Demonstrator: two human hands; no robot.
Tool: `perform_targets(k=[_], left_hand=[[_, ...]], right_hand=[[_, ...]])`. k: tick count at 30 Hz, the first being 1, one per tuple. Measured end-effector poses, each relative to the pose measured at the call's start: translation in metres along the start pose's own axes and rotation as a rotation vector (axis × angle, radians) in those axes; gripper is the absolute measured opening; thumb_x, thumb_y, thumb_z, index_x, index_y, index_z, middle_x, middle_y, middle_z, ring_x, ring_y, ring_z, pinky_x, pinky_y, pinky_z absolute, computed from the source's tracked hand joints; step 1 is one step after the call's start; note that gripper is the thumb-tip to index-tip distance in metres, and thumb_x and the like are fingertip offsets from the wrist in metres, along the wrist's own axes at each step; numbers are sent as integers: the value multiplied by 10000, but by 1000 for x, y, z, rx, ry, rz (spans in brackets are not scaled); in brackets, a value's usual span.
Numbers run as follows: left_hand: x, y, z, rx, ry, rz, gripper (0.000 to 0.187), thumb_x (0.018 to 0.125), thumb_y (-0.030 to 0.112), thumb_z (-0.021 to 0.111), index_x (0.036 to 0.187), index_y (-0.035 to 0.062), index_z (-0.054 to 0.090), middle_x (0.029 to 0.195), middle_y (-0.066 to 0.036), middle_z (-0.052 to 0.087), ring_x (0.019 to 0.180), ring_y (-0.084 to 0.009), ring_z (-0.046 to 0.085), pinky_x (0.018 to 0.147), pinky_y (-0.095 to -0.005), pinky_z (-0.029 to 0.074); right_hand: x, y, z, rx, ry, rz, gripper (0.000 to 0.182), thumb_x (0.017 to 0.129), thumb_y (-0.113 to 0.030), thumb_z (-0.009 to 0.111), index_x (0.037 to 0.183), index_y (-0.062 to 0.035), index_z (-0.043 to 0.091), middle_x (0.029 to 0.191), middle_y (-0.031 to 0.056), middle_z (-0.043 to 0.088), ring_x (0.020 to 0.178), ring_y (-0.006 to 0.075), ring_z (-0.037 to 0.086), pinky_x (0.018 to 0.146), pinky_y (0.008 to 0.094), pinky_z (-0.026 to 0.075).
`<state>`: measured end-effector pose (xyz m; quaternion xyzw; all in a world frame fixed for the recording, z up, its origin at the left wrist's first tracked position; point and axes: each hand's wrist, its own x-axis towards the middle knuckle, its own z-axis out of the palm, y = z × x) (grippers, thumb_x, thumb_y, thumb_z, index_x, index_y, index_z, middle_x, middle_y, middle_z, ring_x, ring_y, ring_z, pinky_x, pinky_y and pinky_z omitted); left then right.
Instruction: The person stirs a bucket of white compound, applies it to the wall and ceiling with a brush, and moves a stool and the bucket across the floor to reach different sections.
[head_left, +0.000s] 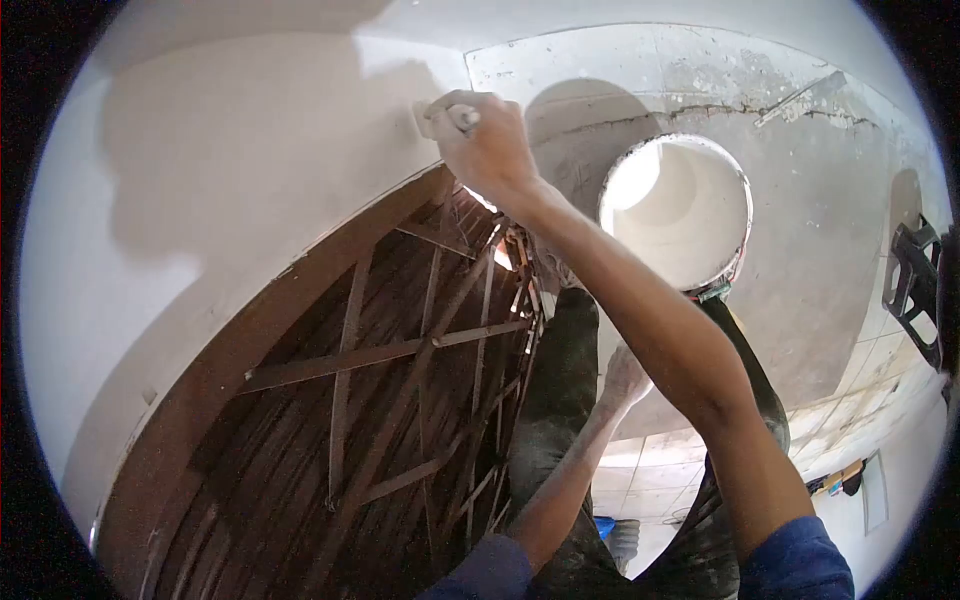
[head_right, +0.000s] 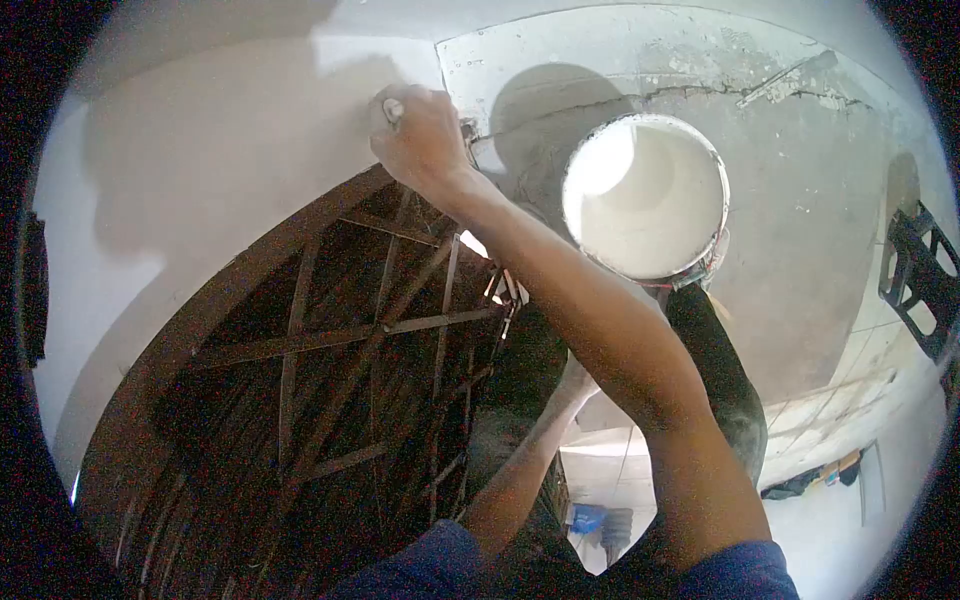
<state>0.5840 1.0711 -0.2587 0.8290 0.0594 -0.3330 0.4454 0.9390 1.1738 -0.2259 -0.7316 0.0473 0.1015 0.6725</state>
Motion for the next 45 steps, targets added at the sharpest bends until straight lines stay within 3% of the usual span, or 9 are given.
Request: perform_targets(k=[7,11,17,25,29,34,38,41,45], left_hand=[[8,11,-9,-73,58,-49,324,910,229,590,1153,16,611,1143,-245,623,1112,-433,560,923,-507,458],[7,1,-1,-85,54,-41,348,912,249,589,1169,16,606,1165,-248,618,1120,-437,558,929,-509,457],[24,12,-10,-150,41,-64,383,915,279,588,1194,18,598,1198,-253,609,1131,-444,555,937,-514,455],[35,1,12,-194,70,-56,401,916,297,588,1211,24,593,1215,-251,607,1134,-449,554,939,-517,456],[34,2,14,-146,102,-55,397,916,294,590,1211,29,592,1209,-248,612,1130,-451,555,943,-517,454],[45,16,14,-132,104,-52,392,915,291,592,1212,34,591,1200,-244,617,1126,-452,556,947,-517,451],[56,22,18,-119,118,-24,388,915,289,594,1212,39,590,1193,-241,621,1123,-454,556,950,-518,449],[69,24,21,-112,141,-11,386,915,287,596,1212,42,590,1188,-239,624,1121,-455,557,953,-518,447],[77,21,27,-83,182,18,382,914,285,598,1213,46,589,1181,-236,628,1117,-456,558,956,-518,445]], right_hand=[[-12,-62,12,74,-87,-117,224,916,-158,583,843,-6,731,694,128,706,517,142,609,482,291,494],[-33,-134,-7,254,-125,-123,183,922,-108,575,891,-9,725,731,123,712,517,115,603,485,234,491],[-32,-133,-58,560,0,-126,184,961,-92,552,909,-23,715,705,67,693,460,55,511,387,178,397],[-23,-94,-9,11,-165,20,210,967,-154,575,899,-32,730,683,72,697,512,87,580,430,202,440],[-41,-145,-5,150,-150,-65,223,952,-155,599,862,6,724,667,86,689,516,92,593,462,245,489],[-58,-219,-34,398,-268,-61,197,957,-119,580,898,15,712,698,107,701,534,93,621,407,179,444],[-59,-213,-62,768,-208,-196,207,971,-97,549,963,57,688,868,170,701,757,191,707,665,259,589],[-49,-206,-84,516,-168,23,223,976,-102,550,989,73,687,919,176,702,857,221,709,816,310,596],[-36,-162,-43,182,-200,-88,195,952,-100,568,935,30,712,798,107,719,682,109,654,624,235,538]])
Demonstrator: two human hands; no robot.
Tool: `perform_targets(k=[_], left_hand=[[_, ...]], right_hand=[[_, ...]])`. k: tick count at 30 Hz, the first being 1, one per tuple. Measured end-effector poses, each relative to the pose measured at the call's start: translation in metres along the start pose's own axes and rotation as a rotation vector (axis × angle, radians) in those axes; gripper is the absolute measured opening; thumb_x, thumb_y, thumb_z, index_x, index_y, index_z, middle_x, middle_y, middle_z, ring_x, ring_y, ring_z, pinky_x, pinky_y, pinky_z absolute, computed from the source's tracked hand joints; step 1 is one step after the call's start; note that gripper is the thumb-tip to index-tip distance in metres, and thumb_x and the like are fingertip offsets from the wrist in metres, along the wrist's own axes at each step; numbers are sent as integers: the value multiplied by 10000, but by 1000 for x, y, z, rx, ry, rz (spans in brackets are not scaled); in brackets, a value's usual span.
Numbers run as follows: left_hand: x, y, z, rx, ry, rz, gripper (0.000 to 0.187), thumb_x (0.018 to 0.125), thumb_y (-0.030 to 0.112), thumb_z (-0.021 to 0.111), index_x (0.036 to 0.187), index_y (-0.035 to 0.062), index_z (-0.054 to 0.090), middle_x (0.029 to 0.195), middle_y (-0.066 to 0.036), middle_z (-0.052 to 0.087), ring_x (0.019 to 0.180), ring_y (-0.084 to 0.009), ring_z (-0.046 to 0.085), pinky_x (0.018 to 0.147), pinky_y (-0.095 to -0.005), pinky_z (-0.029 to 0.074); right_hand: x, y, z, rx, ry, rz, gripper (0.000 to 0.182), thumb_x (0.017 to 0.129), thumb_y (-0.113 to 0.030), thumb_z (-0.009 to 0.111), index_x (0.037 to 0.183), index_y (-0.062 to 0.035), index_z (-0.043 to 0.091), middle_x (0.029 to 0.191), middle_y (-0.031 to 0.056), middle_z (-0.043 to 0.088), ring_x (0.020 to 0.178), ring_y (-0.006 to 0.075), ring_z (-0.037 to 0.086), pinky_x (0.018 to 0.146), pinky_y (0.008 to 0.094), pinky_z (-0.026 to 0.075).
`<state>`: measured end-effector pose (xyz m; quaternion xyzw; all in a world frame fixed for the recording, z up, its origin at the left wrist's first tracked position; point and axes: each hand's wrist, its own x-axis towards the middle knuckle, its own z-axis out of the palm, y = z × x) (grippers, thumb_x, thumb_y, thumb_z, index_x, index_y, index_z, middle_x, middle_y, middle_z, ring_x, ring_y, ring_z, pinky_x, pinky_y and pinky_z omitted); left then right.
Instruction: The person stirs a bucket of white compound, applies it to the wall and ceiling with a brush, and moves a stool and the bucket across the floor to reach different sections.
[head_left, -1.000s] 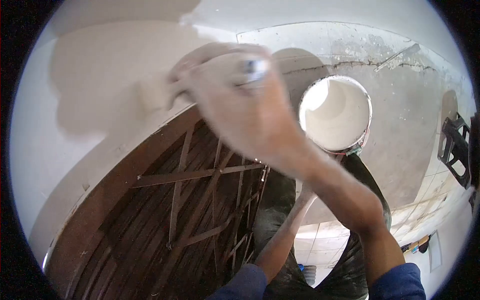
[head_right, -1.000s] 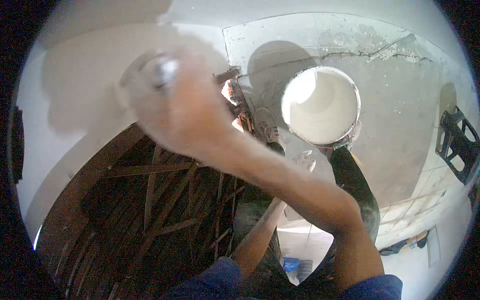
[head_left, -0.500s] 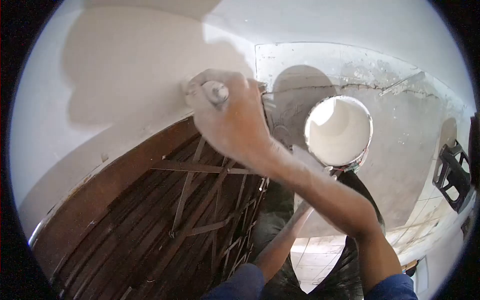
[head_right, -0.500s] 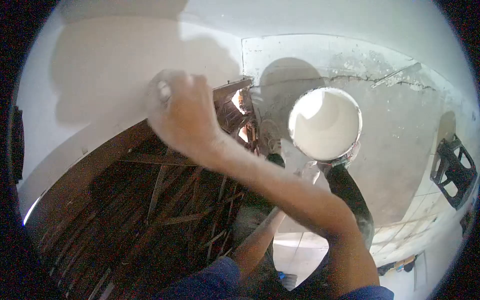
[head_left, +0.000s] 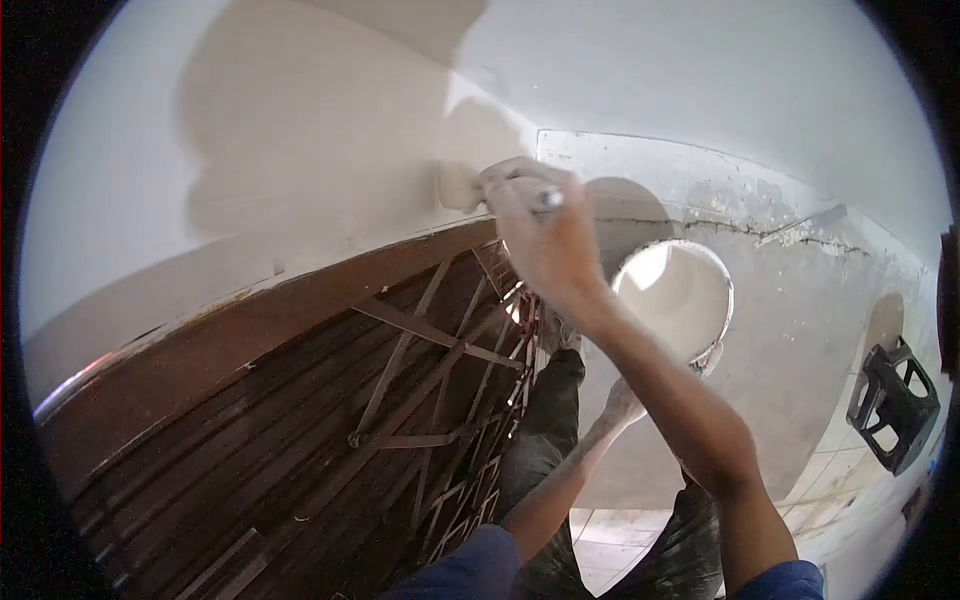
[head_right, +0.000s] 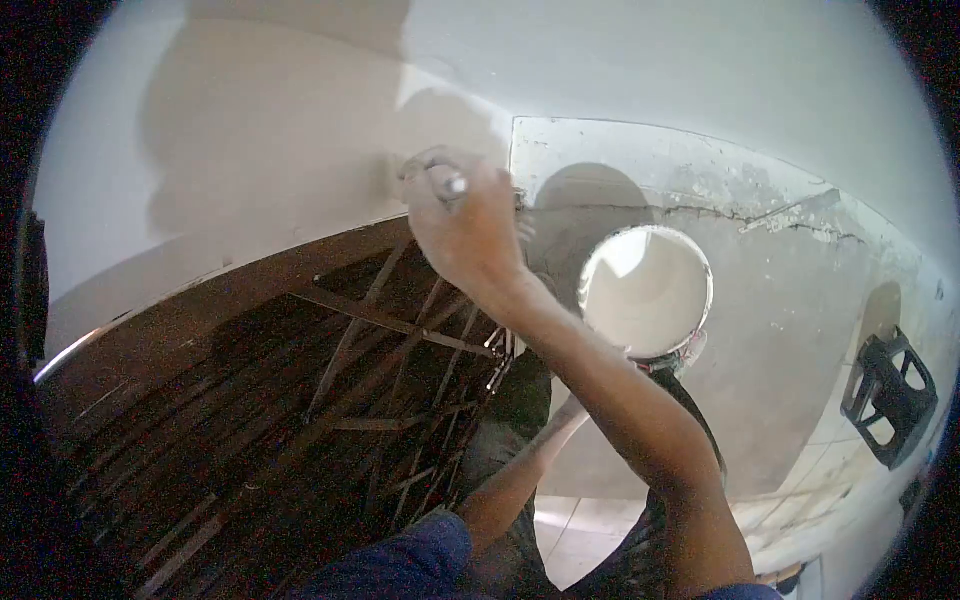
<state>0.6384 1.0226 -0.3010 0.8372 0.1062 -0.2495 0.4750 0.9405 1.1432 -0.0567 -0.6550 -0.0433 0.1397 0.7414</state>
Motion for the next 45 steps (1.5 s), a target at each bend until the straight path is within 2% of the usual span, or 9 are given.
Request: perform_targets(k=[9,14,18,25,28,32,34,36,45], left_hand=[[-9,7,2,-34,-17,-45,406,912,290,602,1231,41,574,1192,-251,613,1119,-469,549,961,-522,439],[-8,15,-3,-35,-34,-58,423,910,293,604,1243,36,564,1200,-261,603,1120,-476,543,963,-524,436],[-2,13,-3,-36,-30,-46,436,909,296,606,1252,33,556,1206,-269,596,1121,-482,538,965,-526,433],[-5,3,-1,-23,-45,-32,459,906,301,610,1269,27,543,1217,-283,582,1122,-493,530,969,-529,428],[-13,0,-4,-3,-57,-7,469,905,303,611,1276,24,537,1222,-289,576,1123,-498,527,970,-530,426],[-22,21,-27,11,-109,-26,483,904,306,613,1285,21,530,1228,-297,568,1124,-504,522,972,-532,423],[-18,41,-46,5,-189,-123,490,903,307,614,1290,19,526,1231,-301,564,1125,-507,520,973,-533,422],[-22,24,-36,-148,-208,-263,501,904,300,605,1297,2,519,1231,-311,560,1140,-502,518,977,-534,418],[-38,18,-48,-57,-157,65,262,864,167,632,1073,8,642,1052,-222,666,1018,-438,598,853,-521,474]], right_hand=[[-8,-83,24,148,-141,143,188,944,-119,587,896,20,705,765,115,707,630,124,657,520,226,531],[-8,-106,34,529,137,-158,207,904,-113,596,771,35,652,604,96,643,538,133,611,531,297,498],[-6,-99,-22,280,0,-146,194,976,-91,553,910,31,689,790,160,693,680,194,707,641,246,604],[-10,-53,33,-15,-55,-216,197,945,-95,556,855,5,701,668,94,668,523,76,591,569,225,535],[-14,-79,0,326,-112,93,200,946,-108,565,865,12,702,721,101,686,619,109,657,608,240,559],[-27,16,-42,59,197,-360,188,951,-137,598,953,11,713,904,116,703,823,180,699,724,268,595],[-36,56,-77,382,182,315,211,955,-144,598,1015,27,706,977,135,707,881,181,697,766,282,597],[-37,122,-94,292,355,478,231,961,-146,586,1059,30,698,1012,142,710,877,186,699,776,291,597],[1,243,-54,-116,425,440,291,927,-236,618,1089,-22,730,939,157,734,812,201,706,764,325,569]])
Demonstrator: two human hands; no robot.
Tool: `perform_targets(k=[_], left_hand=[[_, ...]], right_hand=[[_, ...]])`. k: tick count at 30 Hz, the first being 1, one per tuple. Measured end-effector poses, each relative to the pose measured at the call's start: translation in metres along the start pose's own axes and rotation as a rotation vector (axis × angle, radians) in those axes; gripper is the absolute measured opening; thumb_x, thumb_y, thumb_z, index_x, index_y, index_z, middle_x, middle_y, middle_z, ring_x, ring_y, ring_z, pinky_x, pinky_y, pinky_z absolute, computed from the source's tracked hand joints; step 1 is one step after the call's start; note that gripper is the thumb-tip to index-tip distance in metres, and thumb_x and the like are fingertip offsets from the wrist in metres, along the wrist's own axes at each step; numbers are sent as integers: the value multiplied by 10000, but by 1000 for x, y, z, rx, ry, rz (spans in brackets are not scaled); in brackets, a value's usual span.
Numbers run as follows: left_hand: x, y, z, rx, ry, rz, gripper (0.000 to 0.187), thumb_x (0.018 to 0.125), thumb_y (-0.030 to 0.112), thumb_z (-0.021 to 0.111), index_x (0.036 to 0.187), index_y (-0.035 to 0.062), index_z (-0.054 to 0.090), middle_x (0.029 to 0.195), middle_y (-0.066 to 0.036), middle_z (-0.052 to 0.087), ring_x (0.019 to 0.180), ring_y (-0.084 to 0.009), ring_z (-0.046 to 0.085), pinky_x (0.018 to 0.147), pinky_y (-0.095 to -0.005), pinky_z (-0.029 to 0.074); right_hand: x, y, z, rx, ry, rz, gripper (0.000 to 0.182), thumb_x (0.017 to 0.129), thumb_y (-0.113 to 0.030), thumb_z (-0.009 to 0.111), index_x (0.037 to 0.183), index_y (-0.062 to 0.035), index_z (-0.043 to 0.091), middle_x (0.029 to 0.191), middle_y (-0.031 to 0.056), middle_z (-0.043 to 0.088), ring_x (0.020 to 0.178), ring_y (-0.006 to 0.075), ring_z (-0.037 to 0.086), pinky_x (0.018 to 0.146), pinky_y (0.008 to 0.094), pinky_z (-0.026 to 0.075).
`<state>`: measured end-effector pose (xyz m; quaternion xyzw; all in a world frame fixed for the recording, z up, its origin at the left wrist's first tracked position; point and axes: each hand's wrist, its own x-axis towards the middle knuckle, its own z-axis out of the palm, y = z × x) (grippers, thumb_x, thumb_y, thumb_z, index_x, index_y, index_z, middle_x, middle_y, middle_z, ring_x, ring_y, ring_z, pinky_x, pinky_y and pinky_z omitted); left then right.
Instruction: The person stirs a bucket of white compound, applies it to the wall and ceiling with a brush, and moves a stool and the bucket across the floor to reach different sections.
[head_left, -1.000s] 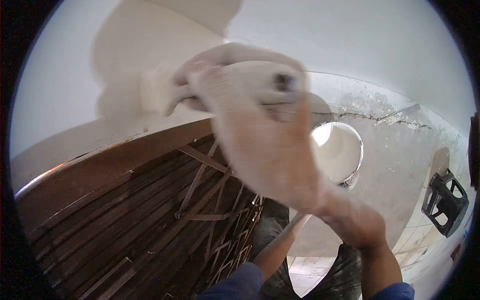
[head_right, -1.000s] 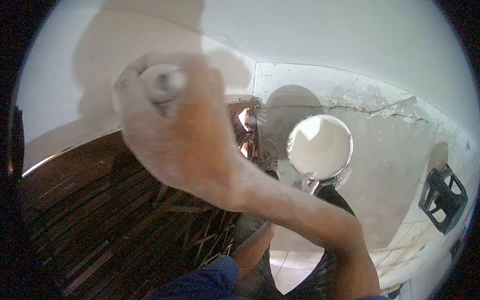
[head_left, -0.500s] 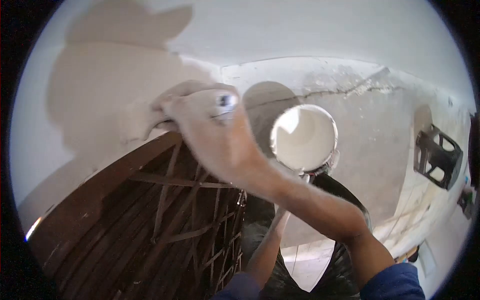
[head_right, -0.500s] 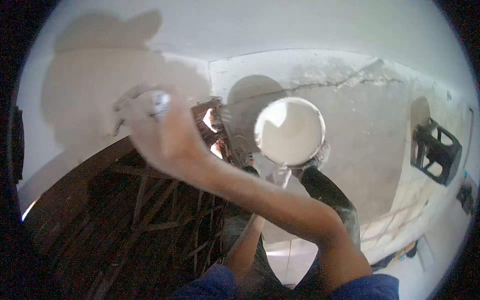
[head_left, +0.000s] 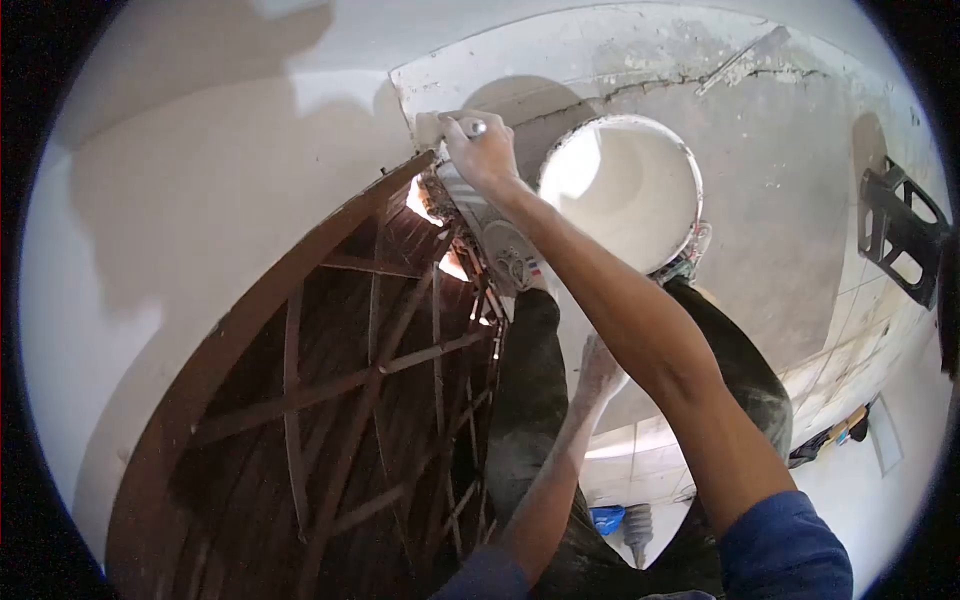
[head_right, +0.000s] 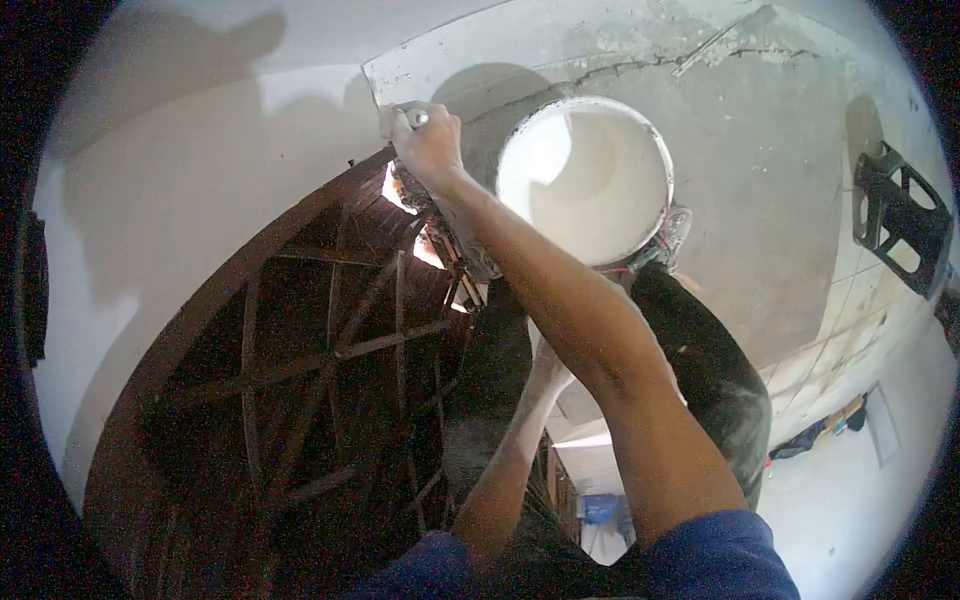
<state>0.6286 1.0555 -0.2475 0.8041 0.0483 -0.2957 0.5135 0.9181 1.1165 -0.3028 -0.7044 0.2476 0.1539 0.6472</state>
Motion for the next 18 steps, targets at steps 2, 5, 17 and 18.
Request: perform_targets(k=[2,5,17,18], left_hand=[[-6,-3,-5,61,-20,10,232,863,145,634,1052,12,653,1028,-214,678,994,-433,609,823,-522,482],[-17,-4,-15,-9,-60,-89,264,867,152,640,1087,7,634,1071,-210,670,1011,-422,609,830,-509,487],[-13,-19,-23,-3,-104,-109,290,884,195,648,1103,8,616,1108,-208,656,1055,-426,595,855,-489,487],[-15,-20,-22,-23,-95,-95,301,884,200,648,1113,7,613,1115,-207,654,1056,-425,595,855,-488,487]], right_hand=[[15,15,20,19,-34,-30,284,923,-234,614,1070,-25,737,904,156,739,787,211,710,758,335,567],[34,37,53,-14,-87,-52,278,915,-227,611,1047,-18,738,833,175,731,746,223,709,742,354,562],[22,39,34,144,-241,-123,265,944,-171,557,989,9,745,838,69,747,650,158,656,658,330,551],[25,41,37,126,-103,-159,269,950,-189,567,998,7,745,846,84,750,673,154,666,645,334,545]])
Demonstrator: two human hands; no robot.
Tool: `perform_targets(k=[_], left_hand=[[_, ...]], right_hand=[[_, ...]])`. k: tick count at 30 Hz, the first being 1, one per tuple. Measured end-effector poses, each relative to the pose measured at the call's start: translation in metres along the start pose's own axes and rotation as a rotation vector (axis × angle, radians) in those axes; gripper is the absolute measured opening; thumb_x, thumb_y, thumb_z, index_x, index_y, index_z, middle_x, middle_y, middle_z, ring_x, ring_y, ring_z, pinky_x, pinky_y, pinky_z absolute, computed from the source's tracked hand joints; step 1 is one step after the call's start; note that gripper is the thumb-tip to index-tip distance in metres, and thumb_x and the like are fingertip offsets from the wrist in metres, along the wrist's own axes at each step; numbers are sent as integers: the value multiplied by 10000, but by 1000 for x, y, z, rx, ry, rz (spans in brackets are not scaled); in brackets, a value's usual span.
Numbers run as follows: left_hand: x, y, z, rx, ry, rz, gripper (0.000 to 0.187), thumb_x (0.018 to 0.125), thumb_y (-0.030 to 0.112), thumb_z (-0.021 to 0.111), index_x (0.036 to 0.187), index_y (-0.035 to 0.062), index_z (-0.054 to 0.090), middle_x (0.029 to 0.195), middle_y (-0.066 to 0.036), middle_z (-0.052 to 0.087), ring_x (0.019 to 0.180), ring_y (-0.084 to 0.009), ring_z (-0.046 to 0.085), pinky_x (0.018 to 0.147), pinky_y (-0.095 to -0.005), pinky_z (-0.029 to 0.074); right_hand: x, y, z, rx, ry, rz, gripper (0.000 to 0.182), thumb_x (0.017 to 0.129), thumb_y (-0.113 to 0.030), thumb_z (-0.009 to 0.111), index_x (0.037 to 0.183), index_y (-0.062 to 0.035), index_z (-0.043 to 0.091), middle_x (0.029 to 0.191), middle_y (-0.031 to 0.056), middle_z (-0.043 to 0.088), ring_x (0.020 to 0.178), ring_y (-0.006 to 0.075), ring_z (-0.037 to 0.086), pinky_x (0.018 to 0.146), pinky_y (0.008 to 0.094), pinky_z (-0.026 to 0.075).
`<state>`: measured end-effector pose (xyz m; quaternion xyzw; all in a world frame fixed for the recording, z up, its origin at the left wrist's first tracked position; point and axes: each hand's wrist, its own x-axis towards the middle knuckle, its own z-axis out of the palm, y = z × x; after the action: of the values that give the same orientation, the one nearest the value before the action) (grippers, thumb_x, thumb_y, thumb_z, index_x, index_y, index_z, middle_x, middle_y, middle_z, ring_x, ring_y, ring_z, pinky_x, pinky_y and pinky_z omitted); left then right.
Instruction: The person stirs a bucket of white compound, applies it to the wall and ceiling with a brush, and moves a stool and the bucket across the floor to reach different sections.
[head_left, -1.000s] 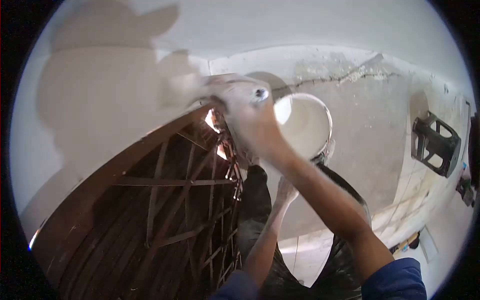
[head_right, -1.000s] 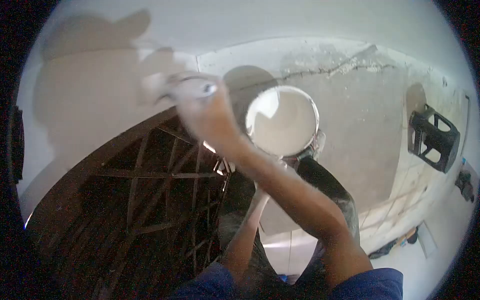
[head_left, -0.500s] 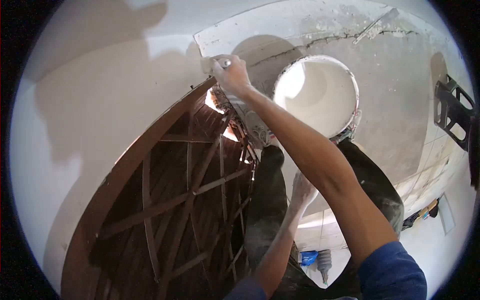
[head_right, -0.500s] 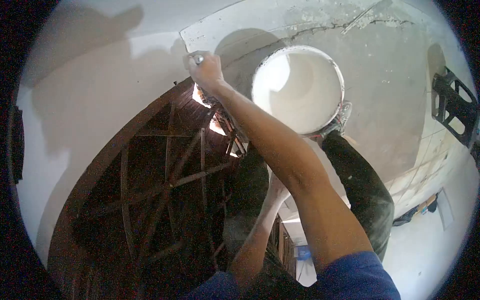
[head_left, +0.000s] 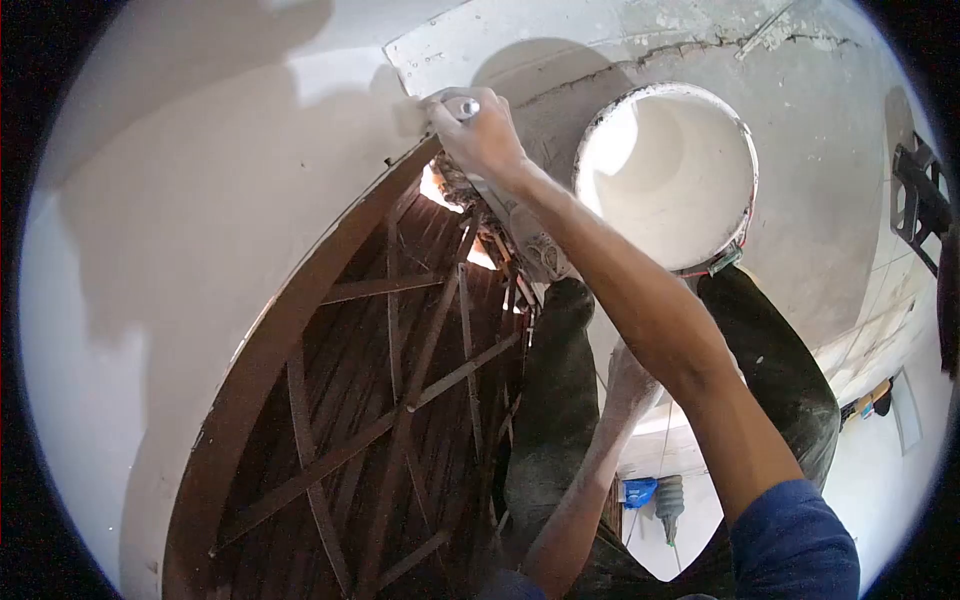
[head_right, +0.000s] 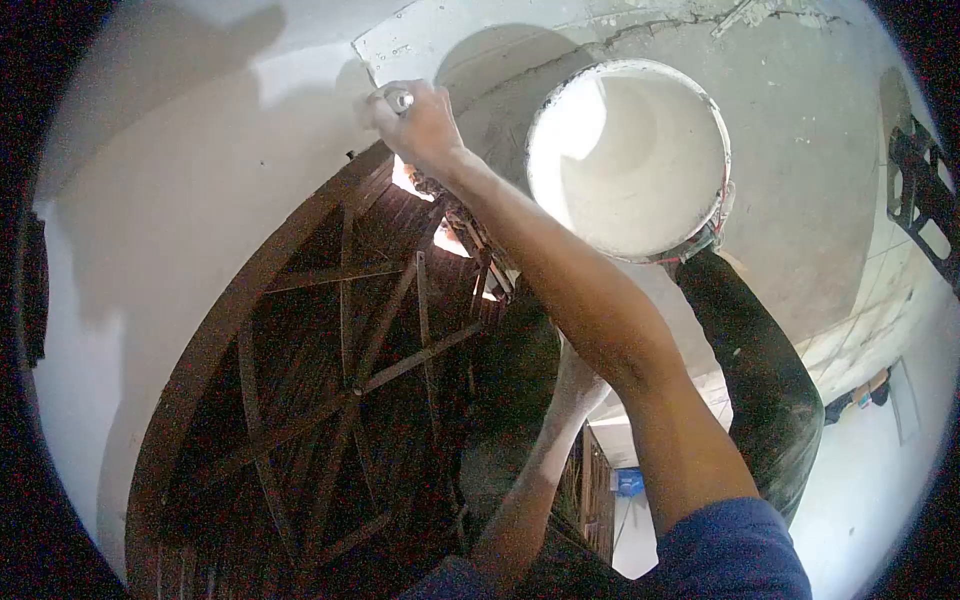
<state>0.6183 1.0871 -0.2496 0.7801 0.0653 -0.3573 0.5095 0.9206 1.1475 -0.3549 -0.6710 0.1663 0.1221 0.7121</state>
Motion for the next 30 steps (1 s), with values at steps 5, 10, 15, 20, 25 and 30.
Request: perform_targets(k=[5,10,15,20,25,30], left_hand=[[-10,7,-4,-75,-45,-163,333,885,211,646,1142,3,606,1136,-214,647,1063,-435,588,869,-493,479],[-22,-5,5,-6,14,-125,348,881,209,646,1153,-3,603,1147,-226,638,1083,-442,574,890,-498,468],[-6,-14,15,28,57,83,369,873,215,652,1164,-5,595,1181,-242,616,1124,-454,541,923,-512,445],[10,4,2,-16,-12,-44,392,878,233,655,1189,8,577,1200,-252,602,1135,-467,526,935,-517,436],[-8,-12,17,38,-14,3,394,893,262,636,1198,20,577,1202,-260,600,1144,-469,524,946,-518,431],[-2,1,13,-11,-10,-69,410,904,289,620,1214,25,572,1216,-261,595,1164,-462,520,960,-515,426]], right_hand=[[32,50,39,-260,-61,28,285,957,-238,581,1026,-16,745,829,110,745,720,176,677,658,339,548],[3,22,49,-123,-142,-63,276,956,-216,568,1047,-15,734,895,128,742,726,208,685,647,337,555],[-27,-36,13,122,-189,-239,242,949,-164,549,1018,-28,737,1001,166,731,744,200,691,682,296,571],[-5,-44,-13,-79,-229,139,228,963,-141,551,1025,-19,733,929,138,744,821,198,712,764,296,593],[-16,-15,35,-16,-139,-150,217,945,-153,589,1036,-23,737,821,76,745,655,161,661,628,315,556],[-45,-96,20,113,-246,-27,209,943,-142,588,1025,-13,731,809,83,742,629,139,646,559,281,522]])
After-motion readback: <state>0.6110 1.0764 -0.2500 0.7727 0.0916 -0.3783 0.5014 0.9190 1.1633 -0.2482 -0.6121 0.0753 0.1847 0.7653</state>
